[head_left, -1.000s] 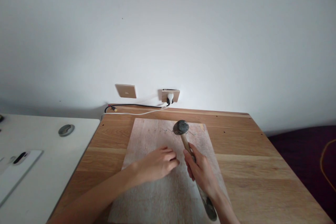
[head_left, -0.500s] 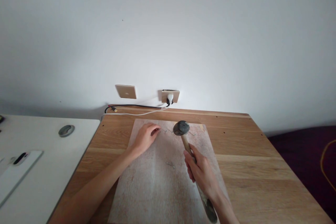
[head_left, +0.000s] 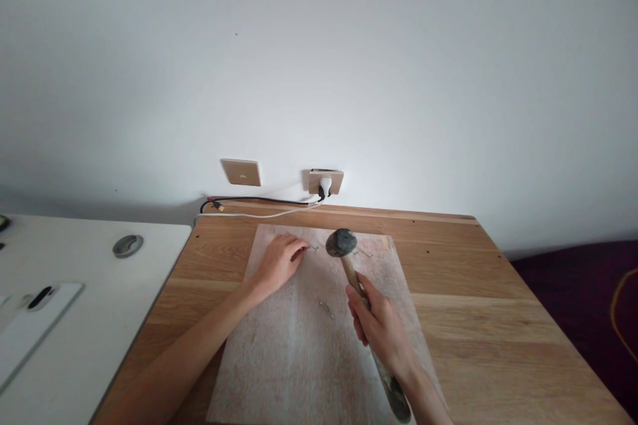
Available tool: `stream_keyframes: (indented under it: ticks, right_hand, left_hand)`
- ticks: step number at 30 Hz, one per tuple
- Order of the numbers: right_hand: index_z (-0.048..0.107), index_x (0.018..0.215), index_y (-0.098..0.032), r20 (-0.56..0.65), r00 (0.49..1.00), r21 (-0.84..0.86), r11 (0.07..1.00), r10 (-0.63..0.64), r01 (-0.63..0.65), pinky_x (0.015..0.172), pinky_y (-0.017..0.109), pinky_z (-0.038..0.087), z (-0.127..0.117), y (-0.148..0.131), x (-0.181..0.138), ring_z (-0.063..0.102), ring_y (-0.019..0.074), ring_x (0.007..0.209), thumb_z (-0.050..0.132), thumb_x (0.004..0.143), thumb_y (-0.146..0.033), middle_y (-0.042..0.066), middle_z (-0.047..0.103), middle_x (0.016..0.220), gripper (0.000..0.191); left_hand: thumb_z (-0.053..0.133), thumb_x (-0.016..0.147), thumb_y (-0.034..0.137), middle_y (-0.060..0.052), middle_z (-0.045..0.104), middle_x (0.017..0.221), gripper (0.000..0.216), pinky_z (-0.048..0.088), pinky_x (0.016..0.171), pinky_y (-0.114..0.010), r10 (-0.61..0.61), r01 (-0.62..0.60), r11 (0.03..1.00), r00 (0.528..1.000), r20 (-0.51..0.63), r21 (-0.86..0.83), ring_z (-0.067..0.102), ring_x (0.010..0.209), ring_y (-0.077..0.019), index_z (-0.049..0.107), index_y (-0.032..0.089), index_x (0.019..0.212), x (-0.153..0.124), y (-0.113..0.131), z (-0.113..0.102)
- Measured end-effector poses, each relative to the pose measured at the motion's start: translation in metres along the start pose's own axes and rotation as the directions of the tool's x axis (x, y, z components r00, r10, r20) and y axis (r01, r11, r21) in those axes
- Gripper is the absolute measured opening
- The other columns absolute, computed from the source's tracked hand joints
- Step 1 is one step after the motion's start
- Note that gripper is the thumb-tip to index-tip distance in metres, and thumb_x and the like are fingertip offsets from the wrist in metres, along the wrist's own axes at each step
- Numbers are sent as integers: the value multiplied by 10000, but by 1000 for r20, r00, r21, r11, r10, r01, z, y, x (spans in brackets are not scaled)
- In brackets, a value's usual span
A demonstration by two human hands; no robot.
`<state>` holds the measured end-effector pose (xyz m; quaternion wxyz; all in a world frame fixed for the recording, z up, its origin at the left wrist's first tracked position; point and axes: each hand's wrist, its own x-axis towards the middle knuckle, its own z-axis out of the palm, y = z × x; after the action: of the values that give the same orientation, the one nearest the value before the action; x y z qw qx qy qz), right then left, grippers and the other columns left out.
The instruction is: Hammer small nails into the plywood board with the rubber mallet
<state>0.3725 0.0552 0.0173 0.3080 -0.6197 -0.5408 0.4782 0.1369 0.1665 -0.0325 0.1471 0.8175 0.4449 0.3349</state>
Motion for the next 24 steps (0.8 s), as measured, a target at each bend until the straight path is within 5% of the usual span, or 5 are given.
stream_keyframes:
  ticks: [18,24]
  right_hand:
    - [586,1194,-170,48,999,9,1000,-18,18,383,213,355,8,-1,4,478,108,375,459,1017,-591,-96,498,530,474]
    - [569,1269,-156,80,996,1,999,-51,51,381,210,375,17,-5,14,512,112,382,447,1031,-548,-87,530,555,474]
  left_hand:
    - [656,925,34,-70,726,951,199,548,862,-360,8,-8,996,1000,0,-94,666,955,-228,762,191,986,2,-5,7]
    - [640,869,-14,-60,743,984,404,556,910,-369,-78,77,986,997,1,-146,695,952,-218,699,193,1210,0,-9,11]
